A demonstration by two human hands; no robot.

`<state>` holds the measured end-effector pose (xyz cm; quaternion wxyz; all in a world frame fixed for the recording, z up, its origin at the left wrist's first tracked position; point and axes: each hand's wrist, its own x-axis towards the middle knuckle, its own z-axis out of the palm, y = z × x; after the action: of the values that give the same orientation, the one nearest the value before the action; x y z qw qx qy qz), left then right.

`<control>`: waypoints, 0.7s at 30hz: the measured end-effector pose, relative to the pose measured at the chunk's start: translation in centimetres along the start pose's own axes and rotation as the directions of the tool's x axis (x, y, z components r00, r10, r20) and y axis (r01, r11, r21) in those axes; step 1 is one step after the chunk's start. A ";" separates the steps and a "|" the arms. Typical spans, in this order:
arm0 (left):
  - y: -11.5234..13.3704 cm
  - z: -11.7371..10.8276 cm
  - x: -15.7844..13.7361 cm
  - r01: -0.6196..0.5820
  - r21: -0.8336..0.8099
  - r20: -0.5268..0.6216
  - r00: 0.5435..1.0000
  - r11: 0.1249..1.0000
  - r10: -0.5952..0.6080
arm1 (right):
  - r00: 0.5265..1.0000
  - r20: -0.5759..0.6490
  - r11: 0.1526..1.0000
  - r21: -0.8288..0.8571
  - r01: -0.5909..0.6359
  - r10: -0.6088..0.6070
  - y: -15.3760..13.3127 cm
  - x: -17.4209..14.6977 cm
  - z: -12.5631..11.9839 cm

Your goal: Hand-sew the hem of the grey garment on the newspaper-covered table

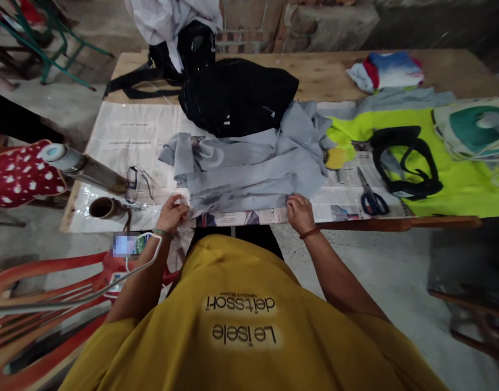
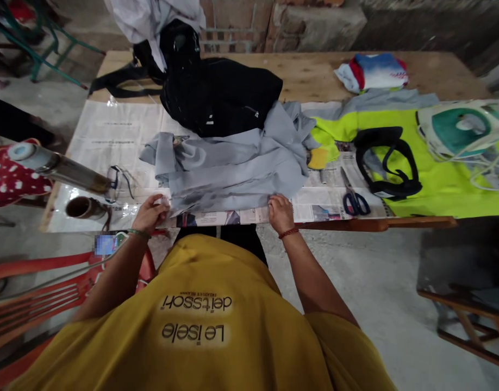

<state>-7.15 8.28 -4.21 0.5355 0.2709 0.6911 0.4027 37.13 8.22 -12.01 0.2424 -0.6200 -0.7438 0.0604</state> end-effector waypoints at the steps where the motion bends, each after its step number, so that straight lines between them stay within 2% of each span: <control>1: 0.0 0.1 -0.1 -0.003 0.001 -0.010 1.000 1.000 0.003 | 1.000 0.002 1.000 0.002 0.002 -0.002 0.0 0.0 0.0; 4: 0.0 0.4 -0.4 -0.014 0.028 -0.053 0.998 1.000 0.015 | 1.000 -0.013 1.000 0.024 -0.016 0.017 -0.4 0.4 -0.2; 7: -0.2 0.3 -0.8 -0.044 0.028 -0.123 0.991 0.999 0.047 | 0.996 -0.085 0.998 0.049 -0.030 0.034 -1.5 0.7 -0.5; 10: -1.3 -0.1 -2.1 -0.188 -0.017 -0.282 0.943 0.982 0.176 | 0.988 -0.157 0.997 0.076 0.016 -0.004 -3.7 0.9 -1.0; 12: -2.5 -0.2 -3.7 -0.246 -0.046 -0.321 0.921 0.968 0.219 | 0.987 -0.155 0.992 0.107 0.062 -0.045 -5.8 1.0 -1.2; 14: -3.6 0.0 -5.5 -0.163 -0.122 -0.226 0.965 0.979 0.133 | 0.987 -0.118 0.980 0.152 0.128 -0.110 -8.3 1.1 -1.0; 16: -4.2 0.7 -7.0 -0.008 -0.218 -0.063 0.998 0.976 -0.006 | 0.975 -0.072 0.953 0.207 0.220 -0.209 -10.9 1.5 -0.4; 18: -4.1 1.9 -7.8 0.082 -0.303 0.068 0.996 0.950 -0.065 | 0.950 -0.022 0.916 0.257 0.306 -0.311 -13.6 2.1 0.6; 21: -2.9 3.8 -7.5 0.121 -0.414 0.170 0.984 0.902 -0.054 | 0.905 0.072 0.872 0.308 0.380 -0.420 -17.0 3.1 2.6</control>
<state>-1.20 1.71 -3.18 0.6511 0.1473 0.5553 0.4960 20.51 7.95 -6.74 0.2855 -0.4050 -0.8541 0.1583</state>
